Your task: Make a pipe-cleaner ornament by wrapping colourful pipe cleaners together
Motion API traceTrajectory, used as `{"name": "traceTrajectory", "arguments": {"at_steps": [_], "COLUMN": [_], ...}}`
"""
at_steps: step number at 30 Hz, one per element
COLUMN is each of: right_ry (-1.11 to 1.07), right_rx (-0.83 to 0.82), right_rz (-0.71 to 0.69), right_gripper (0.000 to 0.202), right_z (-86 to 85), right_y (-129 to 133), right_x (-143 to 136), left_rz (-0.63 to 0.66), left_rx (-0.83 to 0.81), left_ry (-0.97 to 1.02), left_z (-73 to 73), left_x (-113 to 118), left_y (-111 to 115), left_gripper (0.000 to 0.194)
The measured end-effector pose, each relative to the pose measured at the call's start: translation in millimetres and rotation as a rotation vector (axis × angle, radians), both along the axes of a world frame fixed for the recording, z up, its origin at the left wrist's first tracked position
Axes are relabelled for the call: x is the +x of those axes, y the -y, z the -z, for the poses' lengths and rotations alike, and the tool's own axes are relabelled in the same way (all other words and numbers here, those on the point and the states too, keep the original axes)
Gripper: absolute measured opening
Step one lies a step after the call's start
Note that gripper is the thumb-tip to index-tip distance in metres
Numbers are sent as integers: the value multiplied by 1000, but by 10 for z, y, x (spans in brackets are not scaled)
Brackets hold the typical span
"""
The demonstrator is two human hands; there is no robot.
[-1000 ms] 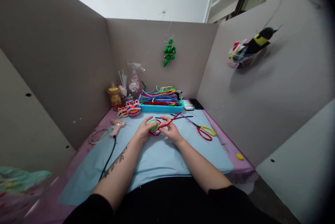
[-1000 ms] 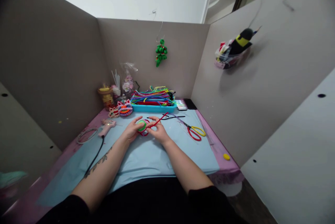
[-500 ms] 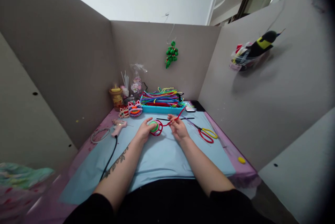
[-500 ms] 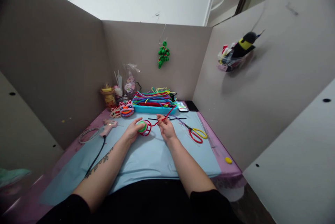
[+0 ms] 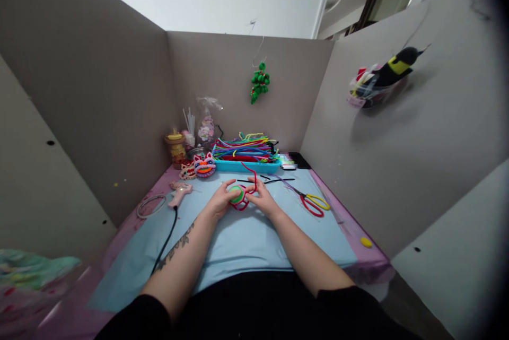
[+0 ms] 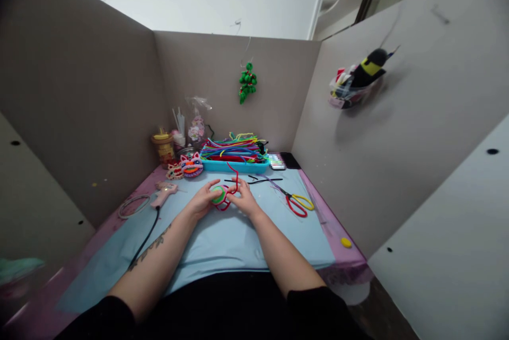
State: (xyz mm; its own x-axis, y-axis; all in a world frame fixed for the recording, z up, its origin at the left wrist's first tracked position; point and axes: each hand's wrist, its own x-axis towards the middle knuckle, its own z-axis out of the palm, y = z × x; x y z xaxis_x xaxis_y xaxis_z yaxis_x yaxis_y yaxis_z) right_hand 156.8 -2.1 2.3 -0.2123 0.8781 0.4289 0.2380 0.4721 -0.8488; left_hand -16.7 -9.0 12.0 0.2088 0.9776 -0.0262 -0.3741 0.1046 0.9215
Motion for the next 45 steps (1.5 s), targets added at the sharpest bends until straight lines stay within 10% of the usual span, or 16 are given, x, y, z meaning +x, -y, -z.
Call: {"name": "traceTrajectory", "arguments": {"at_steps": [12,26,45], "right_ry": [-251,-93,-108], "right_rx": [-268,51,-67], "right_rz": [-324,-30,-78], "right_gripper": [19,14,31], "right_z": [97,-27,61], "right_y": [-73,-6,-54], "right_x": [-27,2,-20], "left_rz": [-21,-5,-27], "left_rx": [163,-13,222], "left_ry": [-142,-8,-225], "left_z": [-43,-11,59], "left_x": [3,-17,-8], "left_y": [15,-3,-40], "left_gripper": [88,81,76]}}
